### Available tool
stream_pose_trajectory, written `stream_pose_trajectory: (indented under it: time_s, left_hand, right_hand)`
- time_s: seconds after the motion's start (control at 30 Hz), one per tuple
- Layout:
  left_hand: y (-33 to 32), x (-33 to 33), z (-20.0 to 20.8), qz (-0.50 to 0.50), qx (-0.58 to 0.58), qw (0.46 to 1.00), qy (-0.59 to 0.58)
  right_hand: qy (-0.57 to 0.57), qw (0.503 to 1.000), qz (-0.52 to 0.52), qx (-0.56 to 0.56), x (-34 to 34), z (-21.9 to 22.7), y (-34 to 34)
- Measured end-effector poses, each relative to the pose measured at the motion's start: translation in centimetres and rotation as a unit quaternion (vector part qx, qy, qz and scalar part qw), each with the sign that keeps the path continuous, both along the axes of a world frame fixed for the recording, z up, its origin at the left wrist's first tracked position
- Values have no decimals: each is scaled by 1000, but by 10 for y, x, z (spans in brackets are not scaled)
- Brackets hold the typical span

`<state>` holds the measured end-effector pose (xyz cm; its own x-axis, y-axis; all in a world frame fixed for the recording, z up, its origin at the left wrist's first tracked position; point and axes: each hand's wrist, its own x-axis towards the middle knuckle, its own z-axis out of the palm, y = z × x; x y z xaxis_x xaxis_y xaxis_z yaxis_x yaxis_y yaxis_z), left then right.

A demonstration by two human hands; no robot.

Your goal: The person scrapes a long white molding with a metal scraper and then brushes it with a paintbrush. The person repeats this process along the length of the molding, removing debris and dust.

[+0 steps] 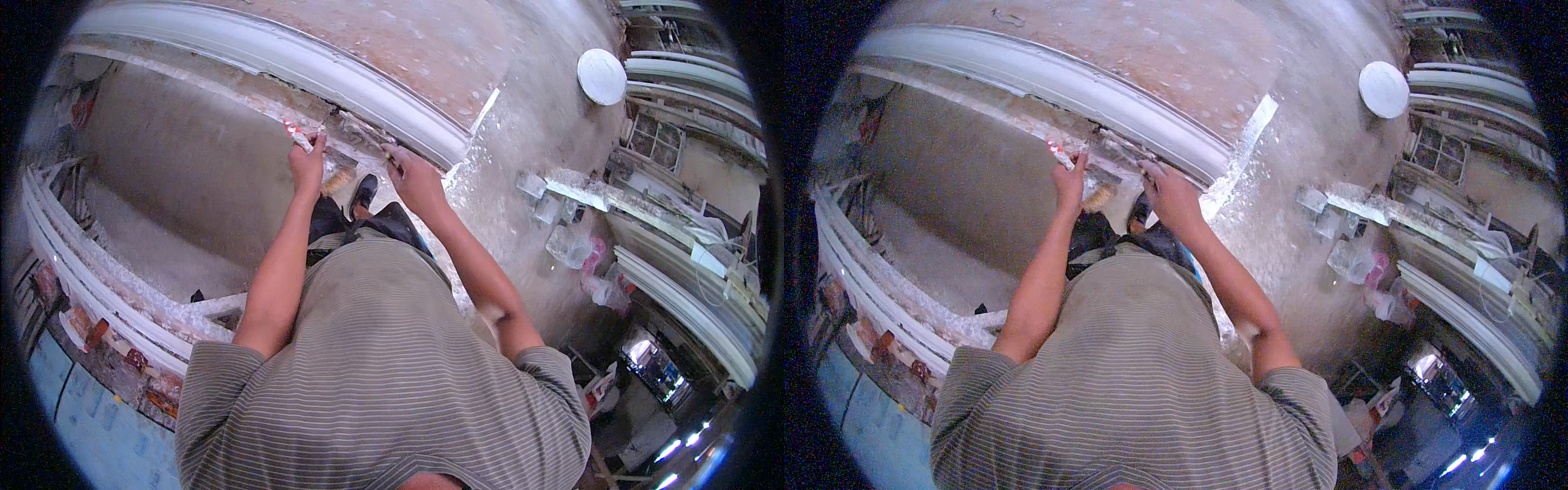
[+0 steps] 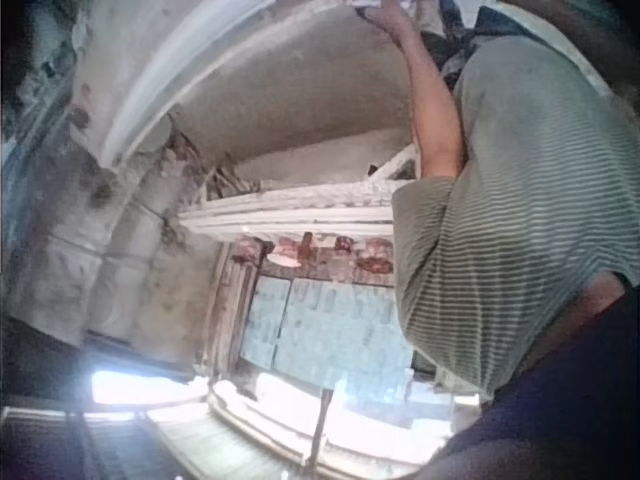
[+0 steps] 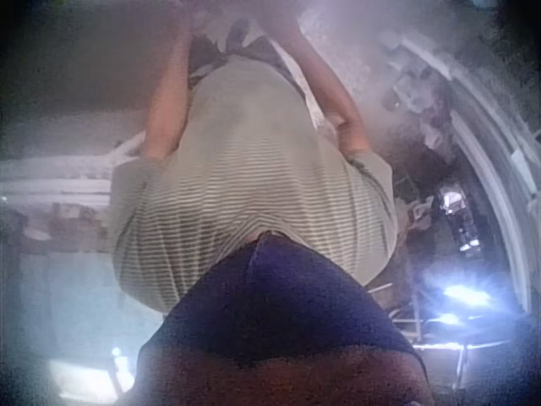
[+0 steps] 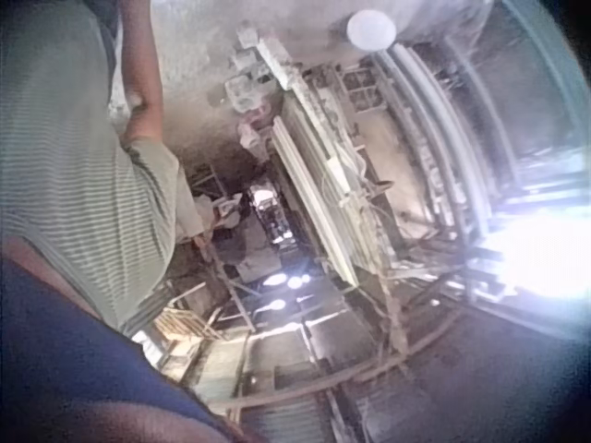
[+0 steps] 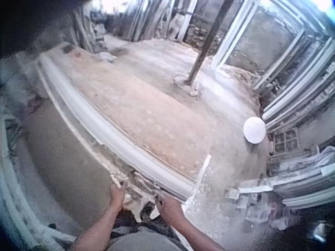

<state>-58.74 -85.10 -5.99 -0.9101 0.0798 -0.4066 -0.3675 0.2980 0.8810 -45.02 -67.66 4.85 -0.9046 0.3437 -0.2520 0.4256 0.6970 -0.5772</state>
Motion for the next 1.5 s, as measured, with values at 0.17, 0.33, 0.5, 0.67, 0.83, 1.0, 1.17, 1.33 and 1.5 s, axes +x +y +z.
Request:
stream_pose_trajectory:
  time_s: [0.17, 0.33, 0.5, 0.67, 0.83, 1.0, 1.17, 1.33, 1.5]
  left_hand:
    - [-14, -5, 9, 50, 15, 997, -61]
    - [-18, -5, 7, 122, 82, 981, -129]
    - [-37, 11, -19, 157, 200, 958, -130]
    - [-48, 17, 6, 179, 231, 948, -128]
    - [-65, -6, 37, 119, 171, 974, -86]
    - [-61, -85, 41, -193, -65, 975, 87]
    - [2, -170, 75, -452, -172, 836, 258]
    - [28, -220, 74, -605, -184, 730, 261]
    - [32, -228, 79, -684, -173, 660, 258]
  right_hand:
    - [-26, 995, 91, 38, -27, 15, -25]
    - [-161, 975, 113, 101, -41, -15, -24]
    - [-62, 982, 133, 115, -23, 21, -52]
    - [-23, 983, 114, 141, -36, -25, -55]
    - [9, 985, 63, 157, -34, -53, -62]
    - [53, 988, 9, 144, -44, -65, -83]
    - [-24, 983, -110, 145, -63, -61, -113]
    - [-48, 966, -239, 91, -74, -45, -150]
    - [-54, 926, -356, 112, -88, -37, -193]
